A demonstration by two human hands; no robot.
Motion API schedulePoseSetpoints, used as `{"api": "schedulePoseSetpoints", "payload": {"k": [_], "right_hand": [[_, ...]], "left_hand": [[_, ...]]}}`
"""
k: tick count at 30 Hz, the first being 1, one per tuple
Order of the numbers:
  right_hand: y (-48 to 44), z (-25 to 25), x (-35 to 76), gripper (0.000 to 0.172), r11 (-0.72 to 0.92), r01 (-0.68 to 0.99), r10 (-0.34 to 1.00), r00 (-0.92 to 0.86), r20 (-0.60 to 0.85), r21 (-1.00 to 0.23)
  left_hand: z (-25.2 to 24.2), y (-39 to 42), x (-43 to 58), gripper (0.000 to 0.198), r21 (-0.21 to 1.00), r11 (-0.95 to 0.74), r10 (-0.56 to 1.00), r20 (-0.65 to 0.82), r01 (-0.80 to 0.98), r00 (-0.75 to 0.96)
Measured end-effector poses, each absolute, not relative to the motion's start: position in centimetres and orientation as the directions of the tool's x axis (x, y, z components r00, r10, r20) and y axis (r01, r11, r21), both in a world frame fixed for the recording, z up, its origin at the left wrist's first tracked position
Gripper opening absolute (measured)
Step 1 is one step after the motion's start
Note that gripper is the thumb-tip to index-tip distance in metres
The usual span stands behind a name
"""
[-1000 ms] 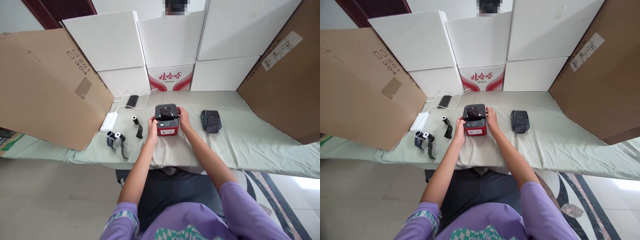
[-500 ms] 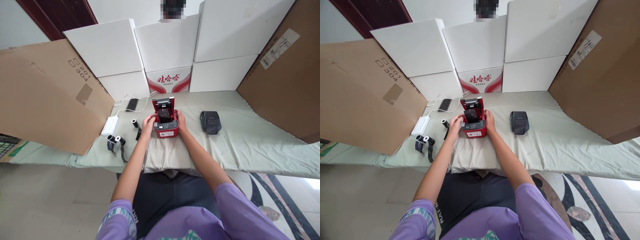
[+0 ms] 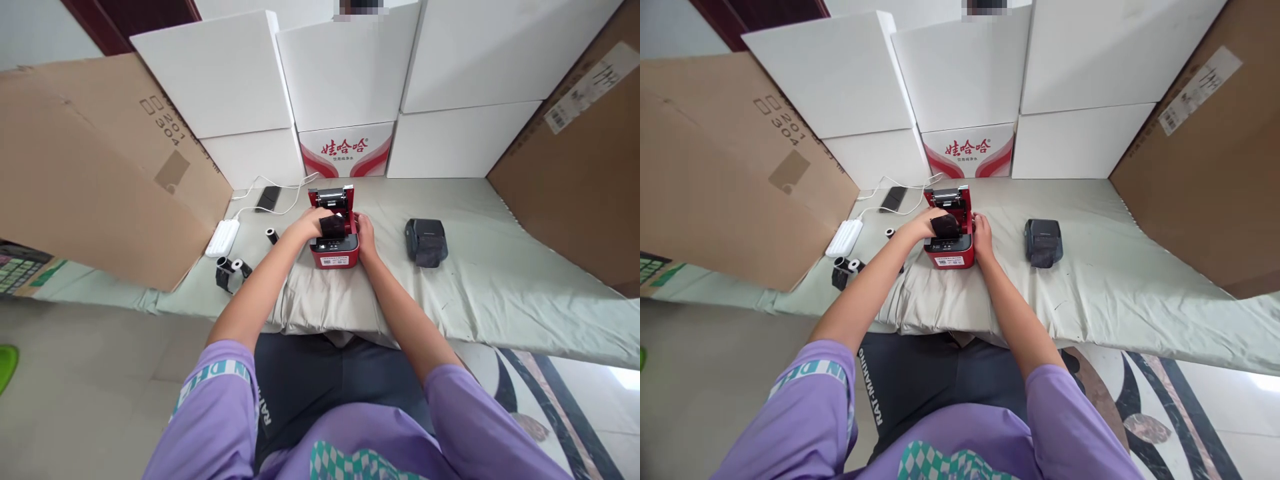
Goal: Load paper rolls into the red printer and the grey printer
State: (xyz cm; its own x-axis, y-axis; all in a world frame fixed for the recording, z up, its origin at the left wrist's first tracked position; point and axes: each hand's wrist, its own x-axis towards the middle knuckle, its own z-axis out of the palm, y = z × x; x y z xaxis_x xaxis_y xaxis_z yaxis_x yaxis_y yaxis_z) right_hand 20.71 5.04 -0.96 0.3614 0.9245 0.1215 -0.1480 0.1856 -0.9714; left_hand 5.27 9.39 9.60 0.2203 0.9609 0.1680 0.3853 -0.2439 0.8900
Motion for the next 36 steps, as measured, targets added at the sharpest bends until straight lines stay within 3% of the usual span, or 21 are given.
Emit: {"api": "schedulePoseSetpoints", "payload": {"k": [2, 5, 7, 13, 18, 23, 29, 36], "right_hand": [[4.9, -0.6, 20.7, 0.051, 0.187, -0.152, 0.919, 0.376, 0.118, -0.971], [4.7, -0.1, 20.6, 0.048, 0.208, -0.123, 0.912, 0.383, 0.147, -0.97], [4.6, 0.0, 20.7, 0.049, 0.211, -0.091, 0.911, 0.379, 0.162, -0.973], [4.8, -0.4, 20.7, 0.052, 0.225, -0.086, 0.905, 0.389, 0.175, -0.971], [4.9, -0.5, 20.7, 0.051, 0.224, -0.067, 0.906, 0.383, 0.182, -0.972], [4.6, -0.2, 20.8, 0.049, 0.223, -0.031, 0.903, 0.382, 0.195, -0.974], [5.0, -0.8, 20.9, 0.047, 0.203, -0.07, 0.916, 0.367, 0.164, -0.977], [5.3, -1.2, 20.8, 0.051, 0.22, -0.055, 0.911, 0.37, 0.185, -0.974]], "left_hand": [[10.7, 8.0, 4.0, 0.011, 0.826, -0.336, 0.902, 0.143, 0.453, 0.407], [13.4, 4.8, 1.1, 0.029, 0.715, -0.509, 0.797, 0.18, 0.48, 0.577], [15.4, 2.5, -1.4, 0.039, 0.719, -0.506, 0.825, 0.244, 0.476, 0.509], [18.2, -1.5, -10.4, 0.053, 0.781, -0.266, 0.958, 0.15, 0.564, 0.244], [15.0, -0.4, -15.3, 0.051, 0.68, -0.105, 0.989, -0.001, 0.725, 0.145], [9.9, 2.3, -15.1, 0.043, 0.578, 0.013, 0.999, 0.025, 0.816, -0.033], [7.0, 3.3, -13.3, 0.025, 0.495, 0.022, 0.995, 0.073, 0.869, -0.067], [9.2, 4.6, -13.1, 0.041, 0.486, -0.096, 0.978, 0.21, 0.869, -0.009]]}}
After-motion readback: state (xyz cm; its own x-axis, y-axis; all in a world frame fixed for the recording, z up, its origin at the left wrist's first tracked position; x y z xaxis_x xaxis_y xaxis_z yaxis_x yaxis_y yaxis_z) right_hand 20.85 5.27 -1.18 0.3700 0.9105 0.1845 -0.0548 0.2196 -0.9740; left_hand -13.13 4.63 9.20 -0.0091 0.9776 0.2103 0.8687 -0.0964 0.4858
